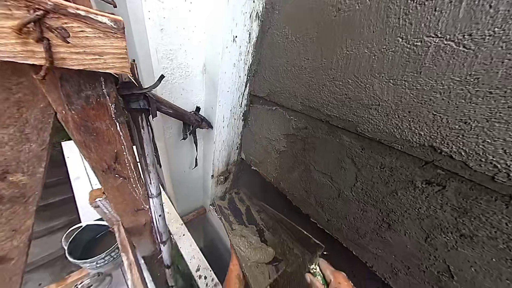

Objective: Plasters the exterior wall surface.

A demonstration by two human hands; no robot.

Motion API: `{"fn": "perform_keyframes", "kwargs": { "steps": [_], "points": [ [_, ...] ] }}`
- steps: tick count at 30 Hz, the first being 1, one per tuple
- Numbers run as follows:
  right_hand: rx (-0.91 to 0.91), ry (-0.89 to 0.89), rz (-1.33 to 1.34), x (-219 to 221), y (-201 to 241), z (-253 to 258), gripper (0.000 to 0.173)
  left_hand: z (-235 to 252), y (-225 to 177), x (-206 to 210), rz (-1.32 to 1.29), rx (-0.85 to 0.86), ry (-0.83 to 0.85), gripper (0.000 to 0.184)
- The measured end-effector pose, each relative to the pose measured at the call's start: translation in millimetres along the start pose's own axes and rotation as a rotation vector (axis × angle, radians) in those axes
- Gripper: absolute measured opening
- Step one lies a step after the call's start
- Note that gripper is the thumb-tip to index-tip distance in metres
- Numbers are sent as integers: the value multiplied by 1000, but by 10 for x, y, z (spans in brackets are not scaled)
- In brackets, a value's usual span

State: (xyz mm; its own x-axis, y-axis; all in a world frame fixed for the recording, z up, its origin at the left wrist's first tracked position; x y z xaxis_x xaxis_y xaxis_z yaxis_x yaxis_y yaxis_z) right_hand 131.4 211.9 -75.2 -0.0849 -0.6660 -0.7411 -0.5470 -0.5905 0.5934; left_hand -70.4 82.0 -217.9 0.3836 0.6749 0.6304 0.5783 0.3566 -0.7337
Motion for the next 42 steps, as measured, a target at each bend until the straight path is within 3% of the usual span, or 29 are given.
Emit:
{"fn": "perform_keyframes", "kwargs": {
  "steps": [2,6,11,14,16,18,21,23,26,30,33,36,38,42],
  "points": [
    [-48,29,-54,-239,-81,-84,39,-156,-246,62,-80,-131,-81,55],
    [-157,161,-298,-444,-254,-190,51,-64,-102,-204,9,50,-11,56],
    [-200,367,-519,-263,-392,168,65,-341,-206,26,-14,-71,89,55],
    [-339,172,-335,-147,-158,397,60,-580,-292,375,116,-174,187,52],
    [-374,109,-94,-68,118,401,53,-407,-229,458,132,-82,246,53],
    [-238,223,227,99,296,357,48,-45,-89,371,88,66,126,57],
    [55,428,587,217,422,331,51,154,61,70,-29,41,-18,61],
    [31,321,452,36,338,400,43,34,-15,-49,-51,-19,-36,59],
    [-152,170,97,-383,209,509,38,-176,-202,-92,-92,-29,15,56],
    [-264,180,-336,-779,168,498,56,-391,-346,-103,-226,-27,82,55],
    [-223,310,-505,-811,192,544,64,-457,-372,-104,-243,-39,68,53],
    [-161,431,-524,-632,208,799,64,-579,-457,-58,-151,0,80,48],
    [-231,372,-456,-439,252,981,62,-608,-571,-17,-100,56,176,49],
    [-356,185,-226,-61,404,1366,54,-246,-579,-3,-74,-40,88,55]
  ]
}}
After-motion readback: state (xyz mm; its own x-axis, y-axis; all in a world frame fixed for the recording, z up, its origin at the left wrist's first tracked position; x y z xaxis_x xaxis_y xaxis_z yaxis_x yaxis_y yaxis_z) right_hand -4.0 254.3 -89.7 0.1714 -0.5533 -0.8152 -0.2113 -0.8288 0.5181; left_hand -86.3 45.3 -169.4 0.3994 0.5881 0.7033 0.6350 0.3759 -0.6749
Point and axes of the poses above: each hand's wrist, its own z-axis towards the middle knuckle, its own x-axis out of the palm, y = z × x, the point moved 6 cm from there along z, towards the middle knuckle, and after that the axes turned 12 degrees about y, right-handed, at the moved point
